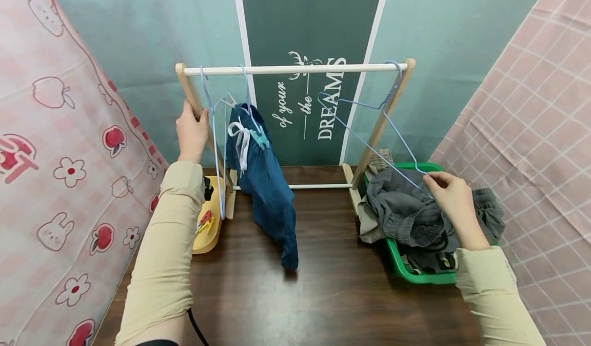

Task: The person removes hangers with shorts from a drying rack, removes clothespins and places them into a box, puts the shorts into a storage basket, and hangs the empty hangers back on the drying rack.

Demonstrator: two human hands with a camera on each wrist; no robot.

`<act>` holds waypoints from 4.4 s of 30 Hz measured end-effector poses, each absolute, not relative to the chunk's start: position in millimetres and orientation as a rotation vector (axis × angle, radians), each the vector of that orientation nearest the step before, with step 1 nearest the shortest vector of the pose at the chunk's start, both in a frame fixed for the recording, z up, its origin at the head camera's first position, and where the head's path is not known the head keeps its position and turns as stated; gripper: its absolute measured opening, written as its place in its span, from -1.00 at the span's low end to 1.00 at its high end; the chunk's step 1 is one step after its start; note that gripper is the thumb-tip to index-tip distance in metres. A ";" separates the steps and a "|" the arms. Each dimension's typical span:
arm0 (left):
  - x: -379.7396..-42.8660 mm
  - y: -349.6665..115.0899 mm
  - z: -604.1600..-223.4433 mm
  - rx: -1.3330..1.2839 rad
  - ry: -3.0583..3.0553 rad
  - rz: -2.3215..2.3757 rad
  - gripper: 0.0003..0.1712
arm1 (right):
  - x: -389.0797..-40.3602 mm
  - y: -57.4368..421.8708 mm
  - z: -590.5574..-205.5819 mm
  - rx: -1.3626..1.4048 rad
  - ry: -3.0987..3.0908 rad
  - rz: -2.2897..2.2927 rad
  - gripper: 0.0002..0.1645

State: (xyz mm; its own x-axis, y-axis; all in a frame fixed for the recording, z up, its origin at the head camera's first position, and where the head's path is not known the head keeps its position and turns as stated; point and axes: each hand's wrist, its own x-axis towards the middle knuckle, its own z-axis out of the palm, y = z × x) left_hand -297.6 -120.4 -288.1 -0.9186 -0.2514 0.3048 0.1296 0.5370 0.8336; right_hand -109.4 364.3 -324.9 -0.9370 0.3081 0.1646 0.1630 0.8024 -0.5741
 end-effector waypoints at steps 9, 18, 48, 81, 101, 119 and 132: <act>-300.9 -114.4 -291.7 0.097 -2.400 -1.284 -0.52 | -115.1 334.0 -313.1 -0.337 -2.287 0.982 -0.46; -304.2 -110.2 -290.6 0.116 -2.378 -1.293 -0.53 | -128.2 263.6 -273.2 -0.040 -2.019 1.358 -0.69; -303.0 -115.1 -293.7 0.173 -2.371 -1.265 -0.53 | -231.9 102.3 -279.9 0.066 -2.316 2.377 -0.46; -301.5 -117.0 -296.3 0.130 -2.337 -1.287 -0.56 | -239.0 67.7 -266.7 -0.298 -1.847 2.843 -0.51; -296.4 -114.2 -296.4 0.119 -2.323 -1.302 -0.55 | -232.5 79.6 -255.5 -0.016 -2.043 2.537 -0.49; -299.9 -116.7 -298.7 0.110 -2.303 -1.272 -0.58 | -226.9 122.4 -255.2 0.023 -2.286 2.272 -0.50; -298.7 -115.8 -296.5 0.144 -2.343 -1.274 -0.55 | -221.1 155.1 -267.1 -0.044 -2.514 1.913 -0.59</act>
State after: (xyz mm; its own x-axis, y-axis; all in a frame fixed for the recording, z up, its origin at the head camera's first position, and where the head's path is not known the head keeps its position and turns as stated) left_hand -298.7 -115.8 -296.5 -0.8857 -0.3056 0.3496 0.1273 0.5642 0.8158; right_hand -221.1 155.1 -267.1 -0.9995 0.0115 -0.0311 0.0330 0.2663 -0.9633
